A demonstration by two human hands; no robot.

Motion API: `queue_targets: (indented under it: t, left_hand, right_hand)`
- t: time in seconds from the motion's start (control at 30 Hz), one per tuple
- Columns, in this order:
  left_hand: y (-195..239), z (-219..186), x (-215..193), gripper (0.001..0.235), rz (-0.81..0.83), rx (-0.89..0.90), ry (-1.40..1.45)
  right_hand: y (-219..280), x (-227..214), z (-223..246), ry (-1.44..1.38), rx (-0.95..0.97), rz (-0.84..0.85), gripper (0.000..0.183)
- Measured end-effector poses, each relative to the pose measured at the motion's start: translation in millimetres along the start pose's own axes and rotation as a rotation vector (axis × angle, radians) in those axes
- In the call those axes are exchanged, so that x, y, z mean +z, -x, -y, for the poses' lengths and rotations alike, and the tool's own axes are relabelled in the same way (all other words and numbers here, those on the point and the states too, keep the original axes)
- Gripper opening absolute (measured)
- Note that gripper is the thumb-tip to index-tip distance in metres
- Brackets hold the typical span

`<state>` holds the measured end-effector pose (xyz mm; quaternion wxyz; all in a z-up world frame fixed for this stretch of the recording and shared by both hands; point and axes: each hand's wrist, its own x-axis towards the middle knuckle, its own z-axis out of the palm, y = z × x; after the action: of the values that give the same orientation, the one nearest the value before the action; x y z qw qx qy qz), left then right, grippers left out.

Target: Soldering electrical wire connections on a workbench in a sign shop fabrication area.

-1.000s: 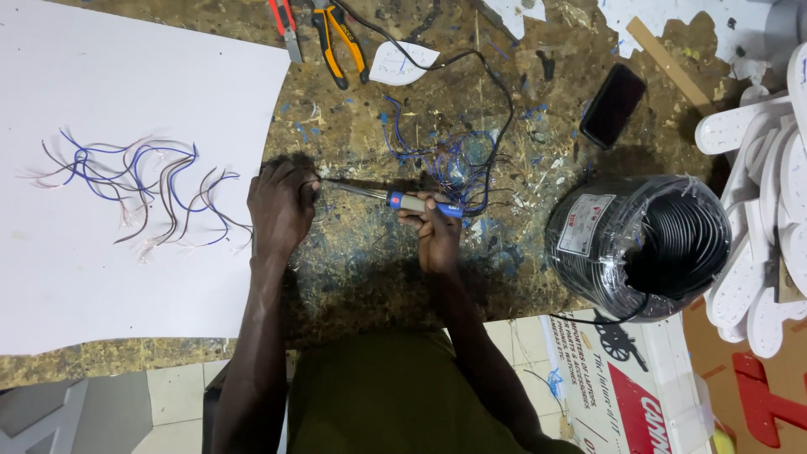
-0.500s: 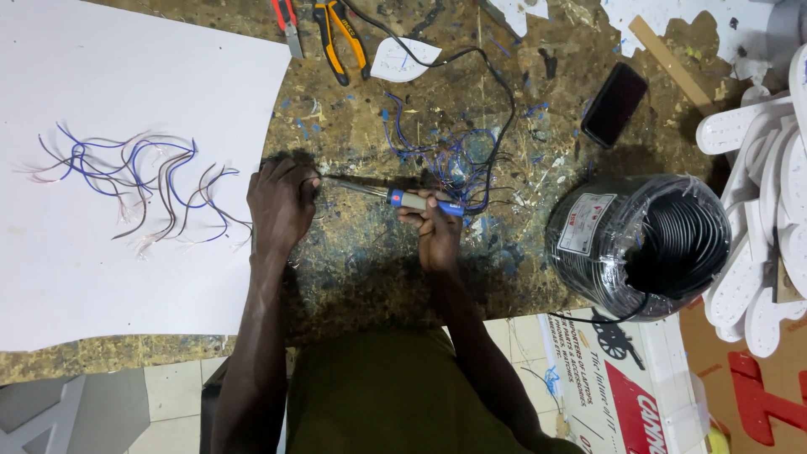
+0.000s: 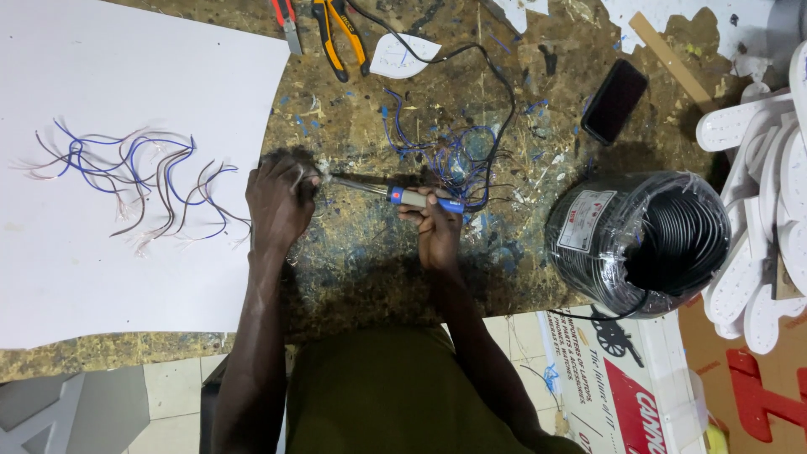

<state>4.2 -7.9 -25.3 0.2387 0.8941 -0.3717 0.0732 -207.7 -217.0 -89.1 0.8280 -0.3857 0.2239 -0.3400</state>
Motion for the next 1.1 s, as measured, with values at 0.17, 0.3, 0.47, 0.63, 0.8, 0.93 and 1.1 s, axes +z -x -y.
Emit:
queue_targets:
  t: [0.17, 0.3, 0.47, 0.63, 0.8, 0.93, 1.1]
  left_hand:
    - [2, 1, 0, 0.015, -0.014, 0.001, 0.078]
    - [-10, -12, -16, 0.013, 0.018, 0.012, 0.059]
    - [-3, -7, -11, 0.013, 0.021, -0.025, 0.052]
    - [-4, -7, -12, 0.011, 0.035, -0.021, 0.055]
    - [-6, -13, -19, 0.006, 0.039, -0.052, 0.099]
    - [-8, -18, -24, 0.005, 0.031, -0.050, 0.125]
    - [-5, -13, -20, 0.006, 0.022, -0.026, 0.137]
  right_hand:
    - [1, 1, 2, 0.015, 0.003, 0.004, 0.031]
    - [0, -2, -1, 0.003, -0.001, 0.010, 0.031]
    - [1, -1, 0, 0.010, -0.003, 0.015, 0.032]
    - [1, -2, -2, -0.004, -0.005, 0.010, 0.032]
    - [0, -2, -1, 0.013, -0.001, 0.005, 0.032]
    - [1, 1, 1, 0.033, 0.005, 0.004, 0.033]
    - [0, 0, 3, 0.010, 0.012, 0.005, 0.032]
